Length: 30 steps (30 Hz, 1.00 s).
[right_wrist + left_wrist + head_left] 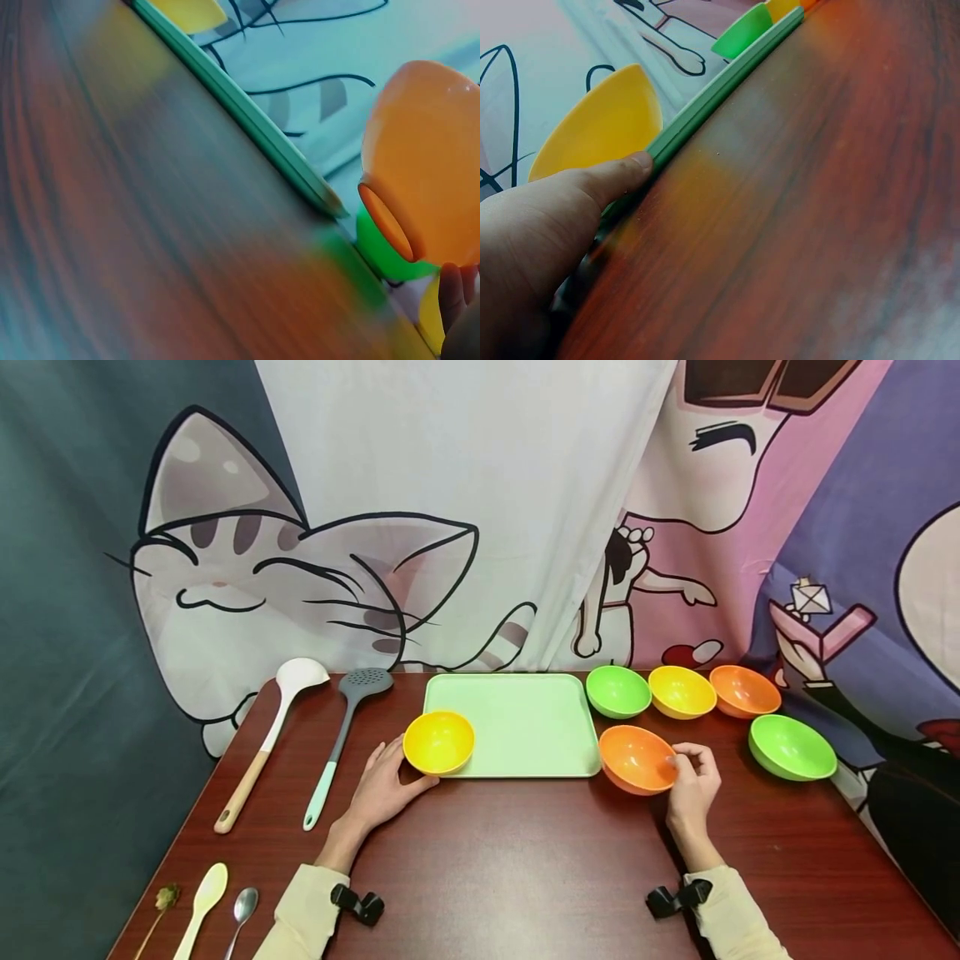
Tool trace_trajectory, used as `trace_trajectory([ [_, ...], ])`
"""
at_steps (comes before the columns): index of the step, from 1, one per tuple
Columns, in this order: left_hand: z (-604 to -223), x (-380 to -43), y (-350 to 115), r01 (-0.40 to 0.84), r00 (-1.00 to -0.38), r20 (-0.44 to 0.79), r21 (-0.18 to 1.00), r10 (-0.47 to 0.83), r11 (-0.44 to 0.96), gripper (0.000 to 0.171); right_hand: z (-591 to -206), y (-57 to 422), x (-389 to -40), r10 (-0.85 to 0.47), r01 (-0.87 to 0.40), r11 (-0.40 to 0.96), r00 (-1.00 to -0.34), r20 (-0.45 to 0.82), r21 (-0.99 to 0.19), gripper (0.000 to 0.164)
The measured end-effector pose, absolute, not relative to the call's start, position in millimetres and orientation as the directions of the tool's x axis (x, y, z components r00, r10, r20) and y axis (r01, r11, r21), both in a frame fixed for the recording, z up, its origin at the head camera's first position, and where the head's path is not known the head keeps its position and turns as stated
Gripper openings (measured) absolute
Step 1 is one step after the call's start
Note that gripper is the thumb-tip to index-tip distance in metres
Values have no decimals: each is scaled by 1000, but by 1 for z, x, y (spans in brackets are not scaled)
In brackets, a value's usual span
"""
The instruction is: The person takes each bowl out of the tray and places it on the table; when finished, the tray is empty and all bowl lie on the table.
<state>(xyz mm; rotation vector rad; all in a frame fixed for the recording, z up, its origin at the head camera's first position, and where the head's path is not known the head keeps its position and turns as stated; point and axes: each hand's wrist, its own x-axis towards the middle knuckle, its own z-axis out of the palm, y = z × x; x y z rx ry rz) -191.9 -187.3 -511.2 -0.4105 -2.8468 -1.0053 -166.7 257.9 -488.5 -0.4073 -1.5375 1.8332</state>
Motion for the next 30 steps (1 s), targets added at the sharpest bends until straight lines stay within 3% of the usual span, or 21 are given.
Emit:
trace_trajectory([
  [9,-514,-192,-188,287,-958,175,606,228,742,89,-492,285,-163,752,-311,-33,-634,182,-950,24],
  [18,-510,-192,-187,278,-961,170,611,220,741,87,-486,306,-159,833,-226,-7,-540,119,-974,25],
  [30,-511,-192,-188,289,-957,184,610,223,738,89,-486,323,-159,885,-133,-30,-464,36,-991,21],
])
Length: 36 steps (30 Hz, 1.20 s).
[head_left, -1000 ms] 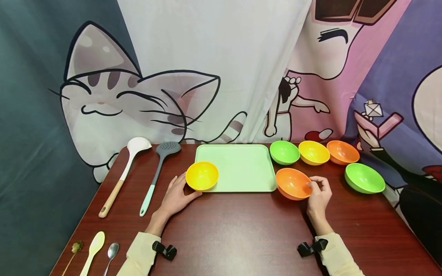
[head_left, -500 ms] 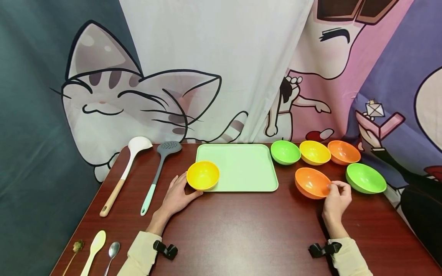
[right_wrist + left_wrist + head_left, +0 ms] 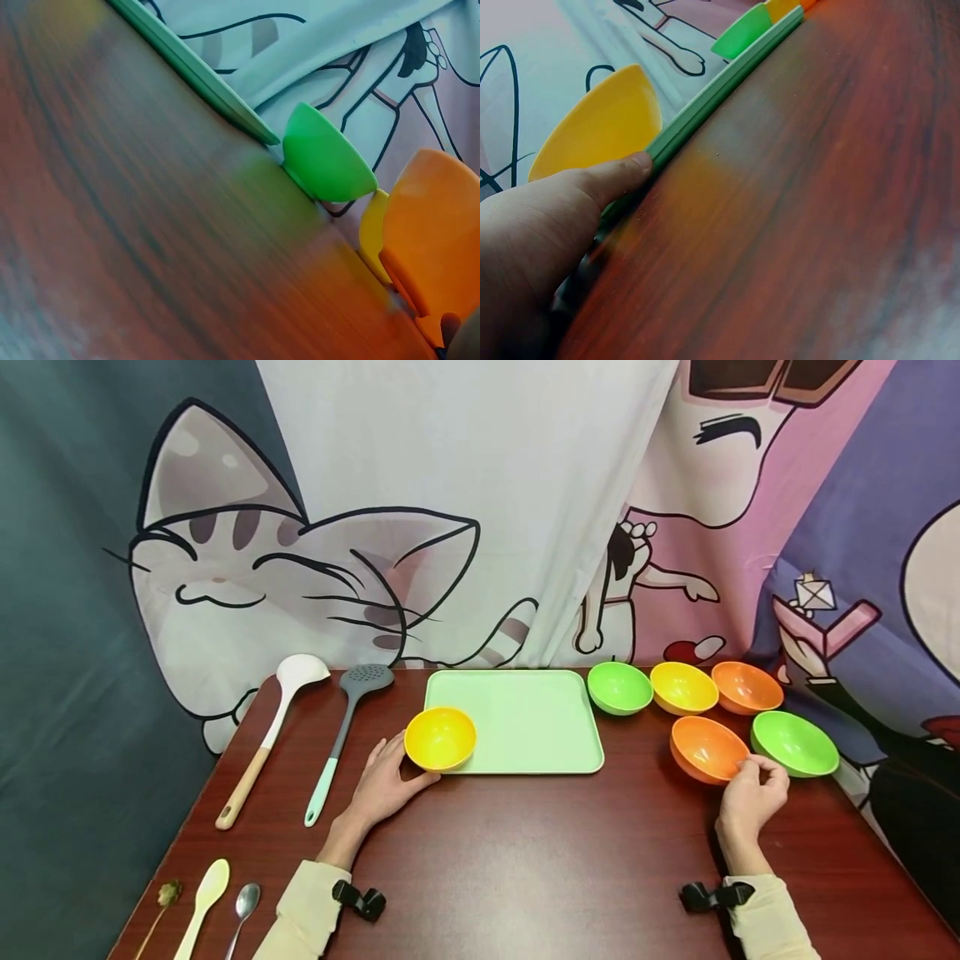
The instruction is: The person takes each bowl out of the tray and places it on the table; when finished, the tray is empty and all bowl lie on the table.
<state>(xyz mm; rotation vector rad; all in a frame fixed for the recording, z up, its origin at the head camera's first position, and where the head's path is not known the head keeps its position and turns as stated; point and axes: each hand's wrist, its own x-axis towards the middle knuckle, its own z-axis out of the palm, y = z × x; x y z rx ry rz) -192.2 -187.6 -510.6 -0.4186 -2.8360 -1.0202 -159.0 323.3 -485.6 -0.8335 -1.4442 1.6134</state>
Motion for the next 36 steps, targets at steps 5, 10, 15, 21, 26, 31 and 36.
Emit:
trace_trajectory([
  [5,-511,-193,-189,290,-957,188,602,221,744,88,-486,327,-159,894,-126,-24,-447,35,-992,21],
  [10,-511,-193,-188,278,-961,167,613,222,740,88,-485,328,-159,901,-139,-49,-434,16,-989,22],
  [15,-510,-192,-187,278,-961,166,619,223,735,87,-484,330,-158,900,-136,-80,-435,-13,-987,19],
  [21,-510,-191,-188,284,-959,176,613,222,737,87,-484,332,-158,900,-147,-90,-435,-17,-985,20],
  [26,-510,-191,-188,281,-960,173,620,222,733,87,-485,333,-158,895,-147,-94,-445,-19,-985,18],
  [31,-510,-191,-188,275,-961,166,616,220,738,87,-484,331,-158,887,-144,-105,-460,-28,-984,16],
  [36,-510,-192,-188,279,-960,169,615,222,738,87,-483,332,-157,884,-135,-118,-466,-42,-984,15],
])
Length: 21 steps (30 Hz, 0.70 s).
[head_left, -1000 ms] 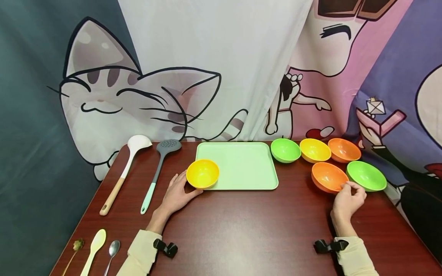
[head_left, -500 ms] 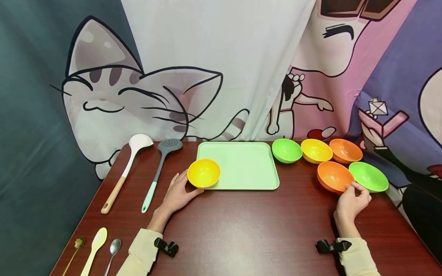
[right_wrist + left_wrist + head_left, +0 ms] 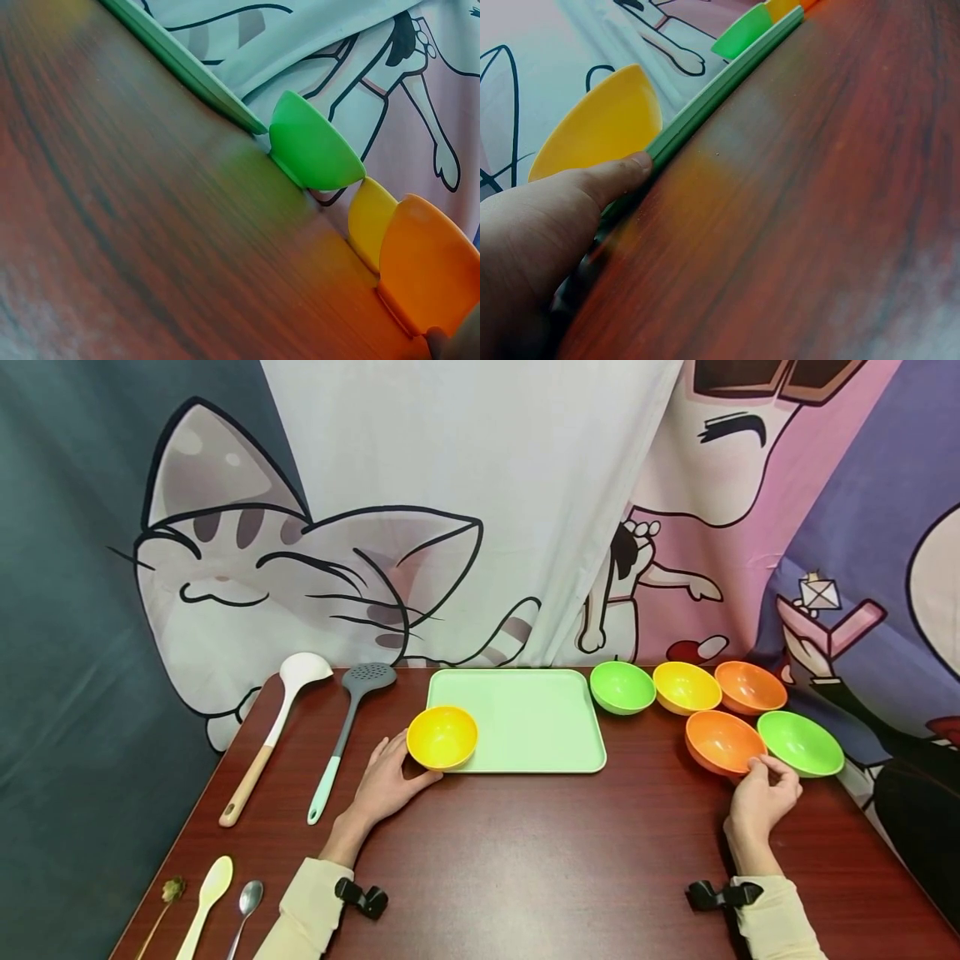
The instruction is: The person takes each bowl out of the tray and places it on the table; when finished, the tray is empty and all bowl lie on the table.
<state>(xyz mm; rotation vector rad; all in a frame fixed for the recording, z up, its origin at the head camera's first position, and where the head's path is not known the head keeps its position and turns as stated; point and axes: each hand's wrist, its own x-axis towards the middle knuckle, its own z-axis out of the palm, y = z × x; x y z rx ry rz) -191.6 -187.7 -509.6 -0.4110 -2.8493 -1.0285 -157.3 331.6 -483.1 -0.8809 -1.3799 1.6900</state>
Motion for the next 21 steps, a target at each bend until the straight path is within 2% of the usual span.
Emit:
trace_trajectory([
  [11,-509,-191,-187,277,-961,165,618,223,735,87,-480,330,-153,862,-190,-175,-504,-56,-966,17],
  [21,-510,-191,-187,280,-960,171,617,222,735,87,-480,331,-140,891,-220,-2,-443,98,-975,27],
])
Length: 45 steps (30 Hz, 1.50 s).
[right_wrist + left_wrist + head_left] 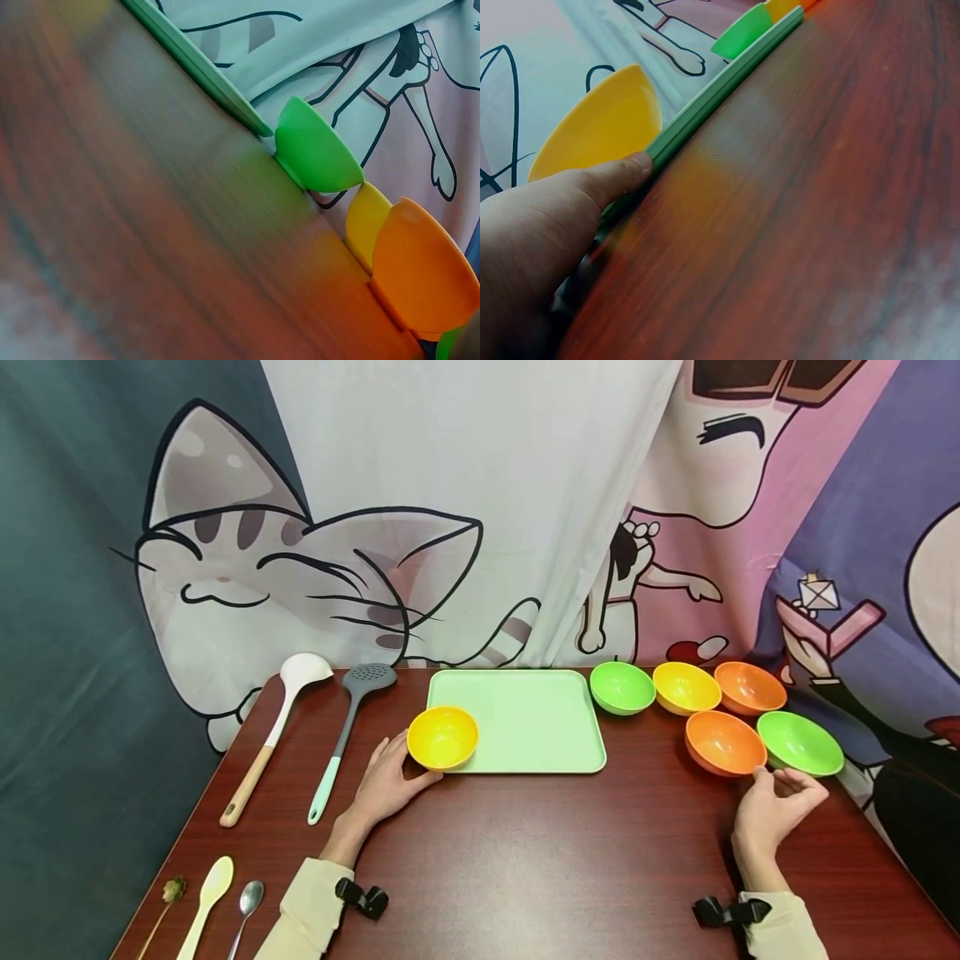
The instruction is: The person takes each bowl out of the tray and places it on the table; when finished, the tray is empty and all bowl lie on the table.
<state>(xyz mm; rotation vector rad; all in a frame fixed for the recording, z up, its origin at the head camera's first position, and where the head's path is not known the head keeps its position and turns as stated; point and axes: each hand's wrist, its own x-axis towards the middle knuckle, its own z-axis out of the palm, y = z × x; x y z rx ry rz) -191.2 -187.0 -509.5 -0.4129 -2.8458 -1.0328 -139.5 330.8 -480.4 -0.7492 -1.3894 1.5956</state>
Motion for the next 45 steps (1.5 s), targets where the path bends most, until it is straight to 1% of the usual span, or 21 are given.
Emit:
trace_trajectory([
  [8,-509,-193,-187,279,-960,166,614,225,739,88,-481,324,-132,870,-280,13,-469,149,-960,26],
  [10,-508,-194,-188,276,-961,163,616,224,738,88,-482,322,-131,861,-288,59,-470,195,-956,26],
  [14,-507,-194,-188,275,-961,164,617,221,738,88,-485,318,-130,825,-344,142,-478,303,-928,25],
  [18,-506,-195,-188,278,-961,168,618,221,736,88,-487,314,-129,787,-404,150,-503,357,-902,25],
  [23,-506,-195,-188,279,-960,168,617,224,736,88,-488,307,-127,737,-494,102,-546,400,-863,27],
  [27,-506,-195,-187,285,-958,176,615,225,735,88,-489,294,-126,679,-624,1,-573,459,-781,29],
  [30,-507,-194,-187,283,-959,174,612,223,738,88,-491,282,-125,627,-675,-48,-594,504,-736,26],
  [32,-507,-193,-188,282,-959,177,612,220,739,88,-493,273,-124,583,-683,-69,-619,526,-728,22],
  [36,-508,-190,-188,277,-961,177,614,213,739,88,-496,257,-124,498,-659,-84,-677,542,-747,16],
  [41,-510,-190,-188,281,-960,171,617,223,735,87,-499,242,-124,414,-635,-88,-724,552,-767,19],
  [45,-511,-192,-188,281,-960,172,616,222,736,87,-499,230,-128,353,-609,-96,-760,545,-787,26],
])
